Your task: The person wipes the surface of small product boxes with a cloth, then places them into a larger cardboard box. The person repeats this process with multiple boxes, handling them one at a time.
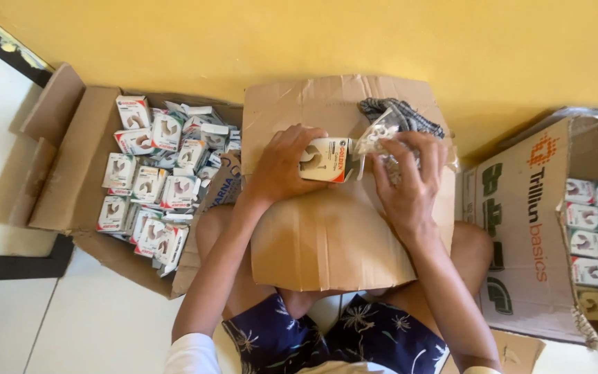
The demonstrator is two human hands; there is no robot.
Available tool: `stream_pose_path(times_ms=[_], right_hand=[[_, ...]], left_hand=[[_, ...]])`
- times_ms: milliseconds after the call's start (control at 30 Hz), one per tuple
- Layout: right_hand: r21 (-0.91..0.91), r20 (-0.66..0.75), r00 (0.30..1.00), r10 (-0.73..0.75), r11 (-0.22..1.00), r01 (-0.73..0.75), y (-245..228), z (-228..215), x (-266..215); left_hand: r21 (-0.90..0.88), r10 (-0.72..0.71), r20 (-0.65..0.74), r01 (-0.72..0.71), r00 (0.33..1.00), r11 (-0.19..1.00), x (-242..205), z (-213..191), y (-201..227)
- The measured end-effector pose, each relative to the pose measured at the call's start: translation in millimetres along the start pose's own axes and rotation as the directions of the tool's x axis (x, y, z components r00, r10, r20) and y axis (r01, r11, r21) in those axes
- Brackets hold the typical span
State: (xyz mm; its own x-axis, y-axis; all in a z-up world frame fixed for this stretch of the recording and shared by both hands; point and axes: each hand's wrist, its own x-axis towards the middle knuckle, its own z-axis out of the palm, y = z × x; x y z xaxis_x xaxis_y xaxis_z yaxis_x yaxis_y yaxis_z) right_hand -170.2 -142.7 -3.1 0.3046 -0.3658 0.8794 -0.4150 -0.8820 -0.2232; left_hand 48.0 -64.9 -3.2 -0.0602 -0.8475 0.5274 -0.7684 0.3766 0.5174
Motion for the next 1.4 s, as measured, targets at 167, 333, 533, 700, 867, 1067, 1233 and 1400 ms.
stream_pose_path(times_ms=[167, 333, 533, 700, 867, 1067, 1233, 1400], right_hand=[[0.020, 0.046, 0.999, -0.028, 0.999, 0.027, -11.3, -3.0, 2.6], [0.036, 0.113, 0.993, -0.036, 0.999, 0.032, -21.4, -18.1, -3.1], [0.152, 0.227, 0.974, 0.014, 0.987, -0.049, -27.5, -35.6, 4.7], [0.262, 0.414, 0.903, 0.113, 0.936, -0.237, -46.9, -49.9, 35.1], [0.284, 0.530, 0.845, 0.074, 0.923, -0.258, -32.7, -44.1, 20.1], [0.301, 0.543, 0.836, 0.078, 0.912, -0.280, -38.2, -39.9, 18.6], [0.297, 0.493, 0.865, 0.088, 0.918, -0.263, -36.6, -38.5, 24.8], [0.284, 0.382, 0.924, 0.011, 0.950, -0.128, -24.1, -32.0, 19.3]], left_hand=[[-0.033, -0.001, -0.020, 0.000, 1.000, 0.999, -0.9, 2.0, -2.9], [-0.036, -0.013, -0.045, 0.011, 0.999, 0.999, -3.2, 7.1, -6.8], [-0.024, 0.038, -0.002, -0.038, 0.999, 0.999, -1.0, 4.9, -4.2], [0.005, 0.097, -0.016, -0.097, 0.995, 0.995, -0.8, 7.2, -4.9], [0.000, 0.112, -0.019, -0.112, 0.994, 0.994, -2.8, 11.2, -9.1], [-0.012, 0.127, -0.029, -0.127, 0.991, 0.992, -2.8, 15.8, -12.6], [-0.022, 0.132, -0.028, -0.133, 0.991, 0.991, -1.5, 8.1, -4.0], [-0.030, 0.136, -0.039, -0.137, 0.990, 0.990, -0.8, 4.9, -3.9]])
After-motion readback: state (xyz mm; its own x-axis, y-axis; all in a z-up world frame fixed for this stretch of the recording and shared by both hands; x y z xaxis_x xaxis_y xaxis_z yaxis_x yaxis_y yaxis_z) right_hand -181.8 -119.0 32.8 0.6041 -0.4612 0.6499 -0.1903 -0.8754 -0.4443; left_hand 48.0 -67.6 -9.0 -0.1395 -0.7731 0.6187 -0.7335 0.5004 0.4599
